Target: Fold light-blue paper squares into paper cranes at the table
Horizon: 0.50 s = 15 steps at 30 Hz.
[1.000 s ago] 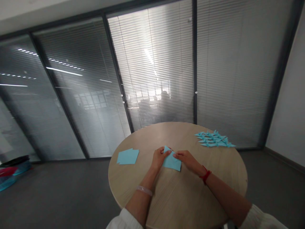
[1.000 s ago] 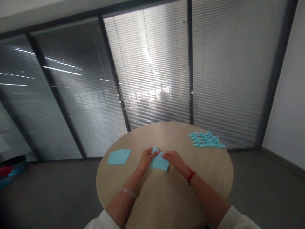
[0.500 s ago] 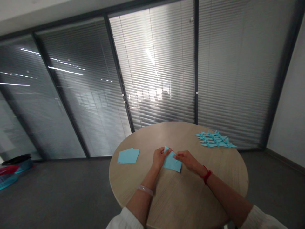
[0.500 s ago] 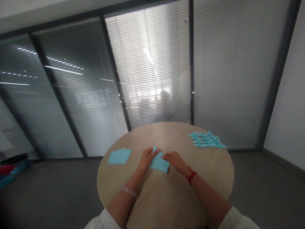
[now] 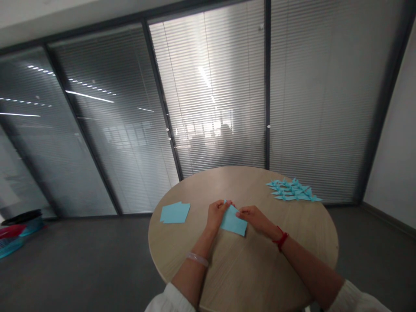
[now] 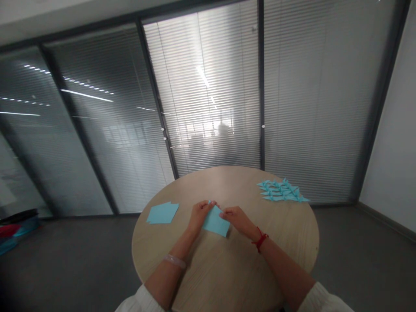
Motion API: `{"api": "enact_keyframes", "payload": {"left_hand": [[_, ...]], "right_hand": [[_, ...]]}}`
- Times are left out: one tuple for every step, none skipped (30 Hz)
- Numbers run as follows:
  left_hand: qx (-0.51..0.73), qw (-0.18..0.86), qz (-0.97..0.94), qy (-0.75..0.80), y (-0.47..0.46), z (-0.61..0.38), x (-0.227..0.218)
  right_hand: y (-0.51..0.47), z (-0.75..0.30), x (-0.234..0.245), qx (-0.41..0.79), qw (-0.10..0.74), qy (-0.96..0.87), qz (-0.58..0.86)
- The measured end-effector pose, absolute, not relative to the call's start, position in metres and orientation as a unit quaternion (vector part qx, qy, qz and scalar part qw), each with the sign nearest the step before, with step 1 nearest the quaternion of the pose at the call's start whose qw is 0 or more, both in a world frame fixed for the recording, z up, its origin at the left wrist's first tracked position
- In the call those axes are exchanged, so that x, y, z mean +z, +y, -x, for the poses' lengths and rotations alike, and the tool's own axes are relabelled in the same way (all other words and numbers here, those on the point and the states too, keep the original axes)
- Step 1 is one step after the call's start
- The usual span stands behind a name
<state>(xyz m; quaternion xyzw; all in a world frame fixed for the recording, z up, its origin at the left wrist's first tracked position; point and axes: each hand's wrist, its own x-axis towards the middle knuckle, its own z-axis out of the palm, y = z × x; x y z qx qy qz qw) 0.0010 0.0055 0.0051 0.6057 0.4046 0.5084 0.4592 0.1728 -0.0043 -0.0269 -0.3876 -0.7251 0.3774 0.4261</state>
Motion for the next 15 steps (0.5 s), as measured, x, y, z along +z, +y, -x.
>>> {"api": "enact_keyframes", "payload": {"left_hand": [[0.51,0.466,-0.604,0.399,0.0053,-0.001,0.0052],[0.509,0.471,-0.602,0.395,0.0051,-0.001,0.0052],[0.509,0.476,-0.601,0.392,0.0049,-0.0009,0.0052],[0.509,0.479,-0.6,0.39,0.0048,-0.0007,0.0052],[0.509,0.478,-0.601,0.389,0.0047,-0.0006,0.0052],[0.51,0.476,-0.603,0.387,0.0046,-0.0004,0.0054],[0.51,0.474,-0.605,0.385,0.0046,-0.0003,0.0056],[0.511,0.472,-0.607,0.385,0.0047,-0.0002,0.0058],[0.511,0.47,-0.608,0.386,0.0048,-0.0003,0.0061],[0.511,0.47,-0.607,0.387,0.005,-0.0004,0.0063],[0.512,0.471,-0.605,0.387,0.0053,-0.0005,0.0065],[0.514,0.474,-0.603,0.384,0.0057,-0.0005,0.0065],[0.517,0.476,-0.602,0.379,0.0061,-0.0006,0.0064],[0.52,0.476,-0.603,0.375,0.0065,-0.0005,0.0062],[0.522,0.474,-0.603,0.373,0.0069,-0.0003,0.0058]], "right_hand": [[-0.004,-0.173,-0.0274,0.375,0.425,-0.726,0.389],[-0.0039,-0.1732,-0.0278,0.374,0.425,-0.727,0.389],[-0.0038,-0.1734,-0.0279,0.374,0.424,-0.728,0.388],[-0.0038,-0.1736,-0.0279,0.374,0.423,-0.729,0.386],[-0.0039,-0.1738,-0.0278,0.374,0.423,-0.73,0.385],[-0.004,-0.1739,-0.0275,0.374,0.423,-0.731,0.384],[-0.0043,-0.174,-0.0272,0.374,0.422,-0.731,0.384],[-0.0045,-0.1741,-0.0267,0.374,0.422,-0.732,0.383],[-0.0049,-0.1742,-0.0262,0.373,0.421,-0.733,0.383],[-0.0051,-0.1742,-0.0256,0.372,0.419,-0.734,0.383],[-0.0054,-0.1742,-0.0251,0.37,0.417,-0.736,0.384],[-0.0055,-0.1741,-0.0247,0.368,0.416,-0.736,0.386],[-0.0055,-0.174,-0.0244,0.368,0.416,-0.736,0.387],[-0.0053,-0.1738,-0.0244,0.369,0.415,-0.735,0.388],[-0.005,-0.1736,-0.0245,0.371,0.415,-0.735,0.387]]}}
